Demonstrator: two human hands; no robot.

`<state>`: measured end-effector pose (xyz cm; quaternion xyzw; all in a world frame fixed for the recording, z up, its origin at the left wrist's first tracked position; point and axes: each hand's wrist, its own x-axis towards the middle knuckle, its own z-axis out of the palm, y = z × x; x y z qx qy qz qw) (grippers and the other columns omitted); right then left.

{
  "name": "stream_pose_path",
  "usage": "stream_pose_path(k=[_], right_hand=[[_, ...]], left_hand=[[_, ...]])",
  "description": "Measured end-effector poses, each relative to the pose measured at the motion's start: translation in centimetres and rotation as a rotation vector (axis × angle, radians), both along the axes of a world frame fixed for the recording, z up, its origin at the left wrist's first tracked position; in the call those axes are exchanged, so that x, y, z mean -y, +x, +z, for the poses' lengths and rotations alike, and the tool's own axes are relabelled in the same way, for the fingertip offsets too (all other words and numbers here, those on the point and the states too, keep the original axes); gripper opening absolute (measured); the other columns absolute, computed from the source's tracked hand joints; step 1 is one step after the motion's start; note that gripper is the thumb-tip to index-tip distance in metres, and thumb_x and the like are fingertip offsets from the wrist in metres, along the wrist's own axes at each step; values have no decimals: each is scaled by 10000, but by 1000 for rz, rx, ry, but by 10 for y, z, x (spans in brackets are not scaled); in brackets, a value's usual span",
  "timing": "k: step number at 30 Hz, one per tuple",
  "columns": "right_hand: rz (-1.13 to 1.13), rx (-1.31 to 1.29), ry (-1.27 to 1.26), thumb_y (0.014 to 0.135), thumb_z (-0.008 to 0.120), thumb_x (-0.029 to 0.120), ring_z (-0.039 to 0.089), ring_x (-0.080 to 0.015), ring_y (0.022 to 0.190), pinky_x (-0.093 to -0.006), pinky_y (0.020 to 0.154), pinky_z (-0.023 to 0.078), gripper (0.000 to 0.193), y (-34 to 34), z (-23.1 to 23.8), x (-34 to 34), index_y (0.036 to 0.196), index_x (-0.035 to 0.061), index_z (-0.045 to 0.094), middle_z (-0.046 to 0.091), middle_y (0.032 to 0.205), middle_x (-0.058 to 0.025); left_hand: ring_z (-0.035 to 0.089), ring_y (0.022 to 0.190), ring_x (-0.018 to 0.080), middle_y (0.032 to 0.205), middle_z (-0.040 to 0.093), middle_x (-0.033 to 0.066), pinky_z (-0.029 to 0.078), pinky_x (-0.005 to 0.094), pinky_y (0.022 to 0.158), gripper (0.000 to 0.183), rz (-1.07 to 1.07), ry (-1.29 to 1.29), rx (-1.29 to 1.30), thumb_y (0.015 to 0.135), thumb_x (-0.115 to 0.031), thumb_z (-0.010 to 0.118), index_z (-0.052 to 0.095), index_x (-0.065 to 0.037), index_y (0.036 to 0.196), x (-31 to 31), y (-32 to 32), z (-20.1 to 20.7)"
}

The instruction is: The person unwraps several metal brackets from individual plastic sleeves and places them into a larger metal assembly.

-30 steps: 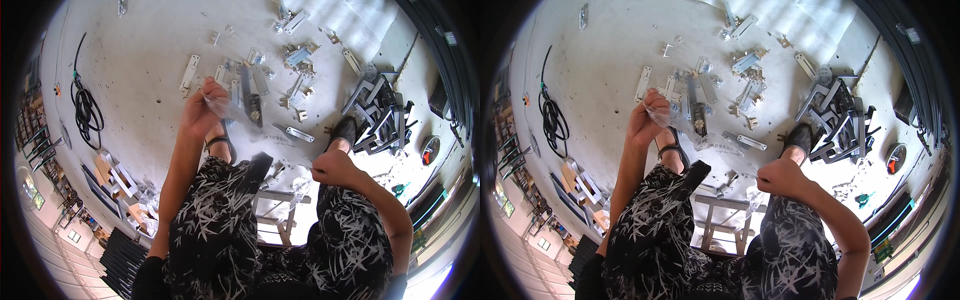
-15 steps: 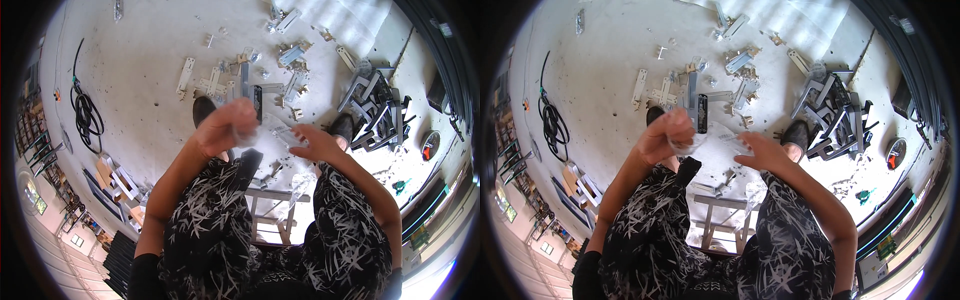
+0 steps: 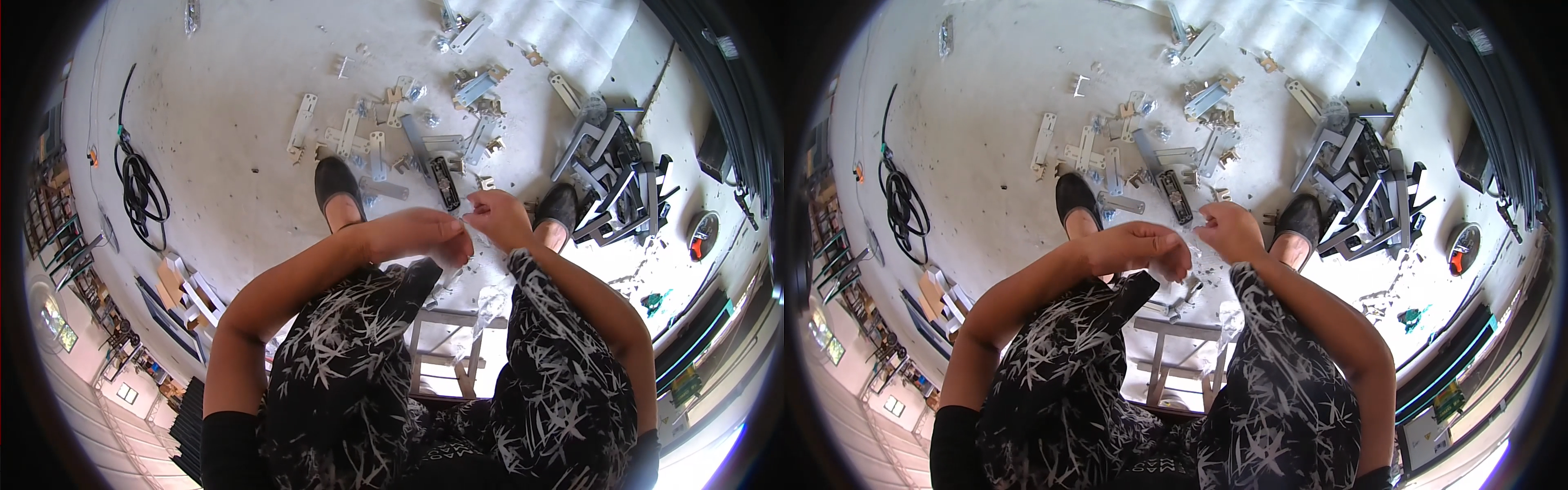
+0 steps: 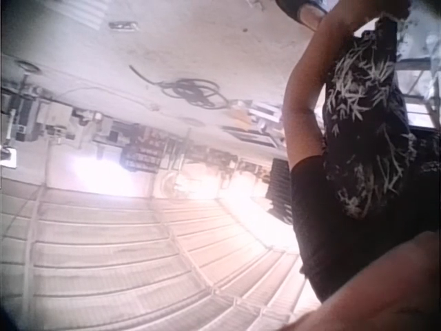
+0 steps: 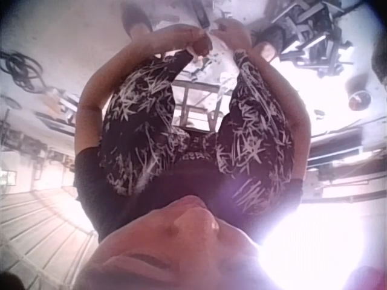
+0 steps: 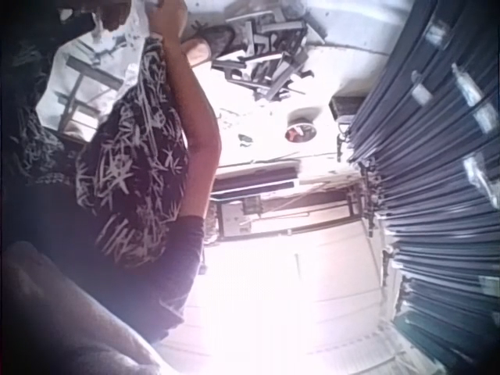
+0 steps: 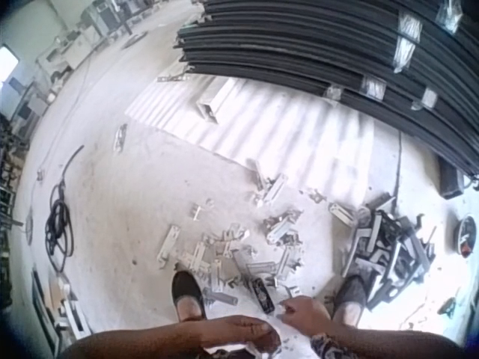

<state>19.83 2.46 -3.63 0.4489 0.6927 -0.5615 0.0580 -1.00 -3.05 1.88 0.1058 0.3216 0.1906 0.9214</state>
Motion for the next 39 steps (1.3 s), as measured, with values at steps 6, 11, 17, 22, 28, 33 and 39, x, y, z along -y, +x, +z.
stream_pose_path(k=[6, 11, 17, 22, 28, 33, 39], right_hand=[[-23, 60, -2, 769, 677, 168, 645, -233, 760, -305, 712, 504, 293, 9, 2, -2, 988, -25, 642, 647, 883, -150], [58, 42, 21, 762, 666, 155, 647, -247, 755, -313, 705, 499, 285, 10, -5, -1, 980, -28, 646, 639, 872, -166], [61, 18, 21, 749, 660, 157, 645, -272, 743, -330, 687, 497, 290, 12, -6, 0, 973, -27, 649, 633, 853, -177], [57, 17, 27, 734, 662, 176, 645, -272, 740, -350, 677, 498, 265, 11, -7, -4, 924, -8, 666, 642, 839, -174], [1248, 286, -628, 694, 680, 277, 639, -255, 830, -402, 714, 481, 323, 39, -34, 32, 929, 55, 677, 659, 917, -144], [666, 134, -305, 803, 637, 353, 601, -251, 976, -381, 836, 471, 394, 17, 14, -7, 1084, 78, 608, 628, 1031, -105], [-223, -365, -1020, 927, 510, 357, 626, -197, 887, -310, 783, 519, 372, -29, 63, -24, 1028, 2, 551, 623, 927, -101]], left_hand=[[614, 833, 229, 878, 597, 131, 480, 345, 762, 223, -115, 197, -868, 919, -210, 486, 574, -23, 1003, 4, -21, -30], [537, 986, 244, 952, 556, 83, 440, 365, 824, 107, -124, 1049, -1574, 786, -86, 571, 574, -49, 887, -21, -21, -51], [461, 1080, 217, 1024, 534, 34, 344, 376, 924, 230, -590, 1516, -1397, 670, -147, 682, 597, -105, 879, -26, -18, -78], [469, 1048, 190, 945, 528, 12, 322, 388, 931, 233, -396, 1749, -1391, 641, -180, 693, 595, -115, 843, -14, -12, -90], [488, 959, 207, 901, 511, 23, 316, 426, 937, 135, 117, 905, -1137, 724, -163, 614, 561, -104, 833, -38, -25, -44], [348, 568, 158, 650, 392, 5, 374, 354, 693, 301, 817, -187, -69, 833, -332, 300, 464, -114, 707, -55, -36, 3], [350, 491, 152, 547, 425, -9, 355, 316, 635, 444, 873, -333, 173, 909, -408, 307, 507, -97, 665, -51, -12, -1]])
